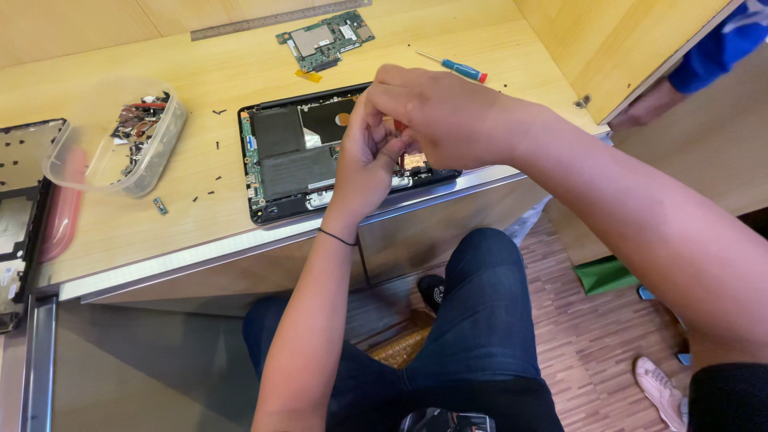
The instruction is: The person uses a screwdriver to remove screws from the internal frame of a disassembled laptop. They then use their hands to lift and remove the motherboard from the laptop chassis.
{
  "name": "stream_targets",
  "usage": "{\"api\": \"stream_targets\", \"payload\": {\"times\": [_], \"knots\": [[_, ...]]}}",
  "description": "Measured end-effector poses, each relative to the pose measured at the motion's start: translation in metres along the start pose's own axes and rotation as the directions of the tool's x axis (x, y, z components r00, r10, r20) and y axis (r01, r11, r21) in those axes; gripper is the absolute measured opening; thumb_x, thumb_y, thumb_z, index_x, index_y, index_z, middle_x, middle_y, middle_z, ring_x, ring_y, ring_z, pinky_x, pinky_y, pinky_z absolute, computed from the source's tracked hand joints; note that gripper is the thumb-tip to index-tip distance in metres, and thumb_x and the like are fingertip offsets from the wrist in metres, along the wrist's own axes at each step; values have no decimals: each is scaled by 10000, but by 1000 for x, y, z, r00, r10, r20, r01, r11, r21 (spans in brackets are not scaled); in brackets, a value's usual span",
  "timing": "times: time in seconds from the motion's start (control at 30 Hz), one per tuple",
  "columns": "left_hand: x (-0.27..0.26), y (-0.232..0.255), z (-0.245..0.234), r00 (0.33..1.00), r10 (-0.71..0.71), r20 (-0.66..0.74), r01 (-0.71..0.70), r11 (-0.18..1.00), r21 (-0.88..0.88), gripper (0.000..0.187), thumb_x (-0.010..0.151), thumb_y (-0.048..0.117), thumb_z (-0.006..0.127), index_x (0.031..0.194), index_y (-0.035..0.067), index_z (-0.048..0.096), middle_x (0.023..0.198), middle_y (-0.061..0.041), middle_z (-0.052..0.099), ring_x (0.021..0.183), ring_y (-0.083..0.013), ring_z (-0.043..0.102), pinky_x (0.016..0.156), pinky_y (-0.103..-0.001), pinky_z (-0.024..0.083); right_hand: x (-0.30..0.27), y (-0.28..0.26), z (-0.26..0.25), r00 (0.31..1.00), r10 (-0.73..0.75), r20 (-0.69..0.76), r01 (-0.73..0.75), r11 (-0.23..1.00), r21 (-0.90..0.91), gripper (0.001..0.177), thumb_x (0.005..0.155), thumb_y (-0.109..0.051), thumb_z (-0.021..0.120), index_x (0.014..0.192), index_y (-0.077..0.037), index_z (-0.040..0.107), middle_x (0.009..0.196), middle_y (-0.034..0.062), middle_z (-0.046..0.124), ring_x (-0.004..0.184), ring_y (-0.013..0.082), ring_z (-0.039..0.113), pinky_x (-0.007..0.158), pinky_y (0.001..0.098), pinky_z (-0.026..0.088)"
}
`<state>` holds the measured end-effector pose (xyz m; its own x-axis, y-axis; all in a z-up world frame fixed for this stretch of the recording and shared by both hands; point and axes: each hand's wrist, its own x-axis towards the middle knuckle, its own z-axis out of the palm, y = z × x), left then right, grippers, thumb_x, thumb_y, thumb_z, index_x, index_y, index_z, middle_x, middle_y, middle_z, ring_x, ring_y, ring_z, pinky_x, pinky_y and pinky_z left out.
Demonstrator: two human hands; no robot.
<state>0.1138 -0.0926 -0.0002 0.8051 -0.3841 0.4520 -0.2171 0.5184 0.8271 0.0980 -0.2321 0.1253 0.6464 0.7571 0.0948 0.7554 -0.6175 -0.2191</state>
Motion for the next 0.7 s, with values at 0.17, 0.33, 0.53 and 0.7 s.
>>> {"api": "stream_targets", "payload": {"times": [0.17, 0.33, 0.53, 0.7], "knots": [[-12, 2, -10, 996, -70, -53, 75, 993, 94, 509, 919, 32, 612, 1361, 102, 368, 950, -73, 648, 907, -136, 649, 894, -322, 582, -2, 8, 13, 996, 68, -55, -67, 998, 17, 366, 673, 99, 534, 959, -121, 594, 921, 46, 607, 831, 260, 582, 630, 386, 423], [-17, 8, -12, 993, -91, -75, 114, 909, 400, 453, 886, 24, 588, 1316, 79, 457, 909, -52, 669, 833, -124, 608, 847, -270, 515, -9, -5, 24, 975, 74, -208, -89, 994, -64, 163, 911, -106, 641, 924, -70, 483, 739, 56, 542, 628, 275, 528, 552, 394, 387], [-23, 7, 5, 997, 74, 18, -72, 839, 540, 392, 884, 62, 674, 1263, 102, 581, 976, -108, 723, 901, -225, 689, 869, -346, 511, -49, 3, 98, 718, 290, -633, -126, 948, 292, 381, 895, -143, 651, 1200, -87, 431, 770, 34, 641, 519, 236, 615, 418, 329, 497], [-24, 2, 24, 965, 244, 98, -224, 569, 791, 264, 878, 50, 627, 1137, 75, 669, 964, -30, 726, 944, -250, 673, 908, -365, 481, -105, 17, 108, -7, 629, -777, 223, 759, 612, 436, 957, 10, 557, 1195, -150, 230, 932, 238, 608, 630, 279, 649, 487, 293, 566]]}}
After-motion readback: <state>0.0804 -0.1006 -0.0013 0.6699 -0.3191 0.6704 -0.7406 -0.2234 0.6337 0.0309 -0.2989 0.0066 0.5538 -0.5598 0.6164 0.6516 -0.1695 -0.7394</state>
